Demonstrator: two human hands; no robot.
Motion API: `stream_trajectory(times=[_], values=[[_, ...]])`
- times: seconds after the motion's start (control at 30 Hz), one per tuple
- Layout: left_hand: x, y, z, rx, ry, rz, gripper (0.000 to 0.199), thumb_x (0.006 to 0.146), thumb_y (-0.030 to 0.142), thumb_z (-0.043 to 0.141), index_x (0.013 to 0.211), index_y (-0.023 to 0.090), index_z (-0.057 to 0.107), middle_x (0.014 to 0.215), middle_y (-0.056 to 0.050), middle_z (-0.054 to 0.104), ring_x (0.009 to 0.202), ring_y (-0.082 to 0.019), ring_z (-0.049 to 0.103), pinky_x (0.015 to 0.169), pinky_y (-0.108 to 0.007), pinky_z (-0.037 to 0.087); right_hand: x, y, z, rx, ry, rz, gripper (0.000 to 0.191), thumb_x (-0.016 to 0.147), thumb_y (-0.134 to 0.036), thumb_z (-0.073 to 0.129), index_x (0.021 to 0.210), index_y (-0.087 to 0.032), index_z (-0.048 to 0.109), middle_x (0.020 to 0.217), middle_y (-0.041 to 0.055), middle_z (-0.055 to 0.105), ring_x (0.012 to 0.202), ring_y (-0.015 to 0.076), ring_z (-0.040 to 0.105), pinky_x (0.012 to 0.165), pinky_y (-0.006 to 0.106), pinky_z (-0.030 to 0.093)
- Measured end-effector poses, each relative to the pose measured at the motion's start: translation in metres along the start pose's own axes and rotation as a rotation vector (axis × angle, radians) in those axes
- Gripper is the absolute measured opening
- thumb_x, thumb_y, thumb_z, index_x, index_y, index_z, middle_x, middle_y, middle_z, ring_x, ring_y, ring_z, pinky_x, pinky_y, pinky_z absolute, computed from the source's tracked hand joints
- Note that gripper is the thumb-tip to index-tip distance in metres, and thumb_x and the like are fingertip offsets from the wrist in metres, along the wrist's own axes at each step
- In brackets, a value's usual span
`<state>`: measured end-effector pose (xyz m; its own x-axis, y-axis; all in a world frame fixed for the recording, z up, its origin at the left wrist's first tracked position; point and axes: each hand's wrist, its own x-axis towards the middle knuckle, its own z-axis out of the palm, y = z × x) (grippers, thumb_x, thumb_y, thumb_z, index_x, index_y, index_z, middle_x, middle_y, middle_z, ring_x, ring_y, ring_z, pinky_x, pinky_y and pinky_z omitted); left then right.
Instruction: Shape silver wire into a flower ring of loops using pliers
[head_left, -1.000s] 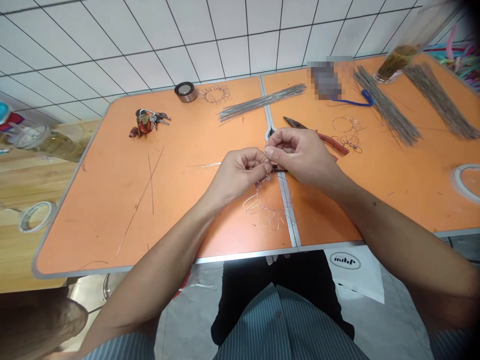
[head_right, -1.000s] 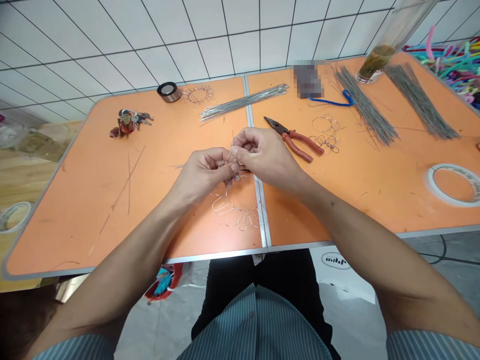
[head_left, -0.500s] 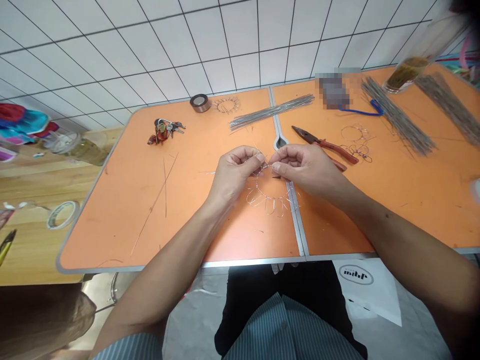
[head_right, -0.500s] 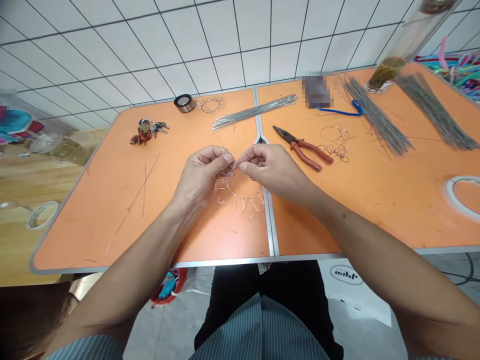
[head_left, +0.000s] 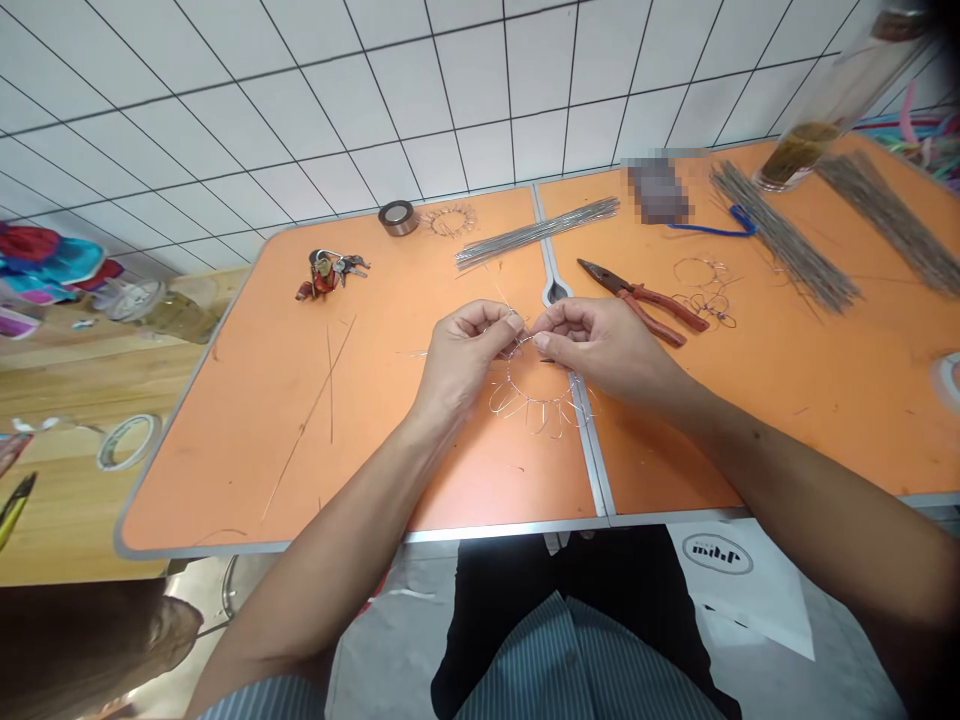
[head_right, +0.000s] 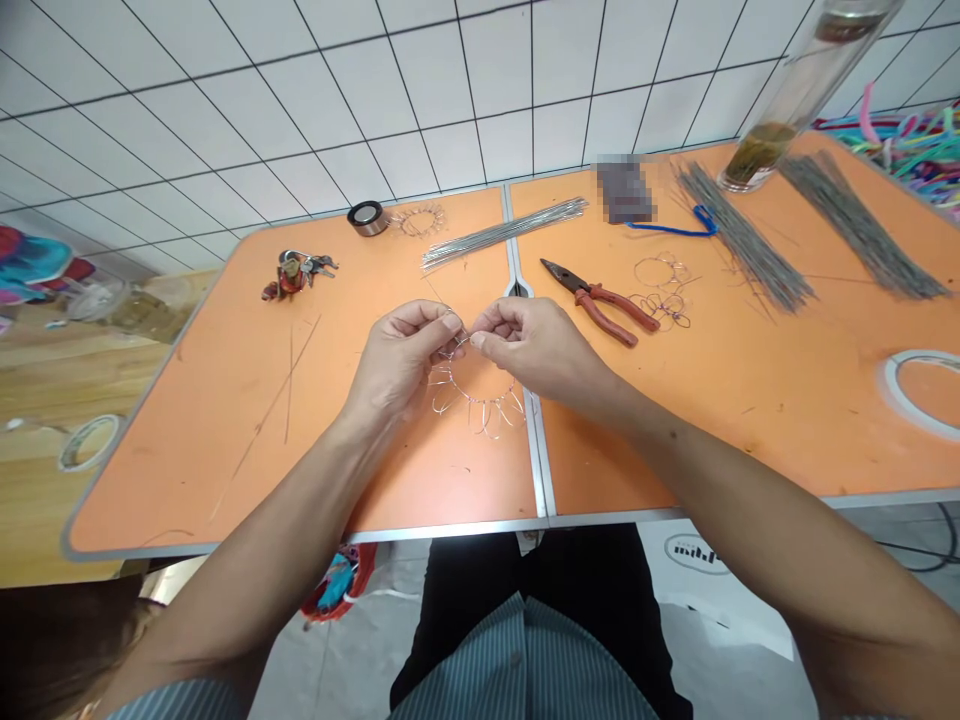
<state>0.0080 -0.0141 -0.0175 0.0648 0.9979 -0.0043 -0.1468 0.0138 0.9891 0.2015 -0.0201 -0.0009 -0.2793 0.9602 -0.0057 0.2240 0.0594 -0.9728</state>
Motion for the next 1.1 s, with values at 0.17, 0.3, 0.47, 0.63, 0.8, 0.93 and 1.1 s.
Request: stream_trajectory(times=[0.17, 0.3, 0.47, 0.63, 0.8, 0.93, 1.1], values=[[-0.001, -0.002, 0.003, 0.003, 0.014, 0.020, 0.020, 0.077, 0.031, 0.090, 0.074, 0.020, 0.074, 0.072, 0.002, 0.068, 0.063, -0.009, 0.057, 0.066, -0.024, 0.050, 0.000, 0.001, 0.003, -0.018, 0.004, 0.003, 0.011, 0.087, -0.030, 0.079, 0.087, -0.019, 0.075, 0.074, 0.0000, 0.065, 0.066, 0.0138, 0.055, 0.058, 0.030, 0.039], [-0.001, -0.003, 0.005, 0.025, 0.026, 0.003, 0.017, 0.080, 0.029, 0.086, 0.075, 0.020, 0.073, 0.071, 0.002, 0.067, 0.063, -0.009, 0.057, 0.066, -0.025, 0.051, 0.000, 0.000, 0.006, -0.057, 0.028, -0.015, 0.013, 0.088, -0.031, 0.075, 0.082, -0.019, 0.074, 0.073, 0.0003, 0.064, 0.065, 0.0135, 0.051, 0.057, 0.031, 0.035], [-0.001, -0.002, 0.004, 0.051, 0.002, 0.068, 0.013, 0.085, 0.028, 0.084, 0.081, 0.020, 0.074, 0.076, 0.001, 0.073, 0.064, -0.010, 0.061, 0.066, -0.024, 0.053, 0.000, 0.001, 0.006, -0.109, 0.044, -0.005, 0.014, 0.087, -0.031, 0.074, 0.081, -0.019, 0.074, 0.072, -0.0001, 0.063, 0.064, 0.0132, 0.049, 0.056, 0.031, 0.032], [-0.003, -0.002, 0.000, 0.097, 0.000, 0.112, 0.018, 0.090, 0.033, 0.085, 0.083, 0.020, 0.075, 0.078, -0.001, 0.075, 0.065, -0.011, 0.064, 0.067, -0.025, 0.055, 0.001, 0.005, 0.005, -0.120, 0.044, 0.008, 0.013, 0.087, -0.030, 0.075, 0.080, -0.019, 0.073, 0.071, -0.0005, 0.061, 0.065, 0.0136, 0.049, 0.056, 0.030, 0.033], [-0.003, -0.002, -0.004, 0.126, 0.000, 0.128, 0.025, 0.092, 0.040, 0.086, 0.083, 0.020, 0.075, 0.081, -0.002, 0.076, 0.068, -0.011, 0.065, 0.070, -0.026, 0.056, 0.003, 0.009, 0.004, -0.108, 0.029, 0.008, 0.014, 0.088, -0.033, 0.078, 0.084, -0.020, 0.076, 0.074, 0.0019, 0.068, 0.068, 0.0160, 0.056, 0.059, 0.031, 0.040], [-0.002, 0.000, -0.005, 0.097, -0.002, 0.097, 0.026, 0.088, 0.041, 0.089, 0.083, 0.020, 0.074, 0.078, -0.002, 0.076, 0.065, -0.011, 0.065, 0.068, -0.026, 0.056, 0.003, 0.010, 0.006, -0.100, 0.011, 0.010, 0.015, 0.091, -0.035, 0.078, 0.090, -0.019, 0.077, 0.078, 0.0035, 0.072, 0.068, 0.0166, 0.060, 0.060, 0.031, 0.043], [0.003, 0.002, -0.010, 0.075, 0.044, 0.084, 0.019, 0.085, 0.032, 0.088, 0.079, 0.019, 0.076, 0.076, -0.003, 0.078, 0.062, -0.011, 0.065, 0.065, -0.026, 0.056, 0.003, 0.003, -0.027, -0.338, 0.040, -0.046, 0.030, 0.096, -0.043, 0.078, 0.117, -0.021, 0.081, 0.099, 0.0089, 0.080, 0.090, 0.0256, 0.072, 0.075, 0.038, 0.055]])
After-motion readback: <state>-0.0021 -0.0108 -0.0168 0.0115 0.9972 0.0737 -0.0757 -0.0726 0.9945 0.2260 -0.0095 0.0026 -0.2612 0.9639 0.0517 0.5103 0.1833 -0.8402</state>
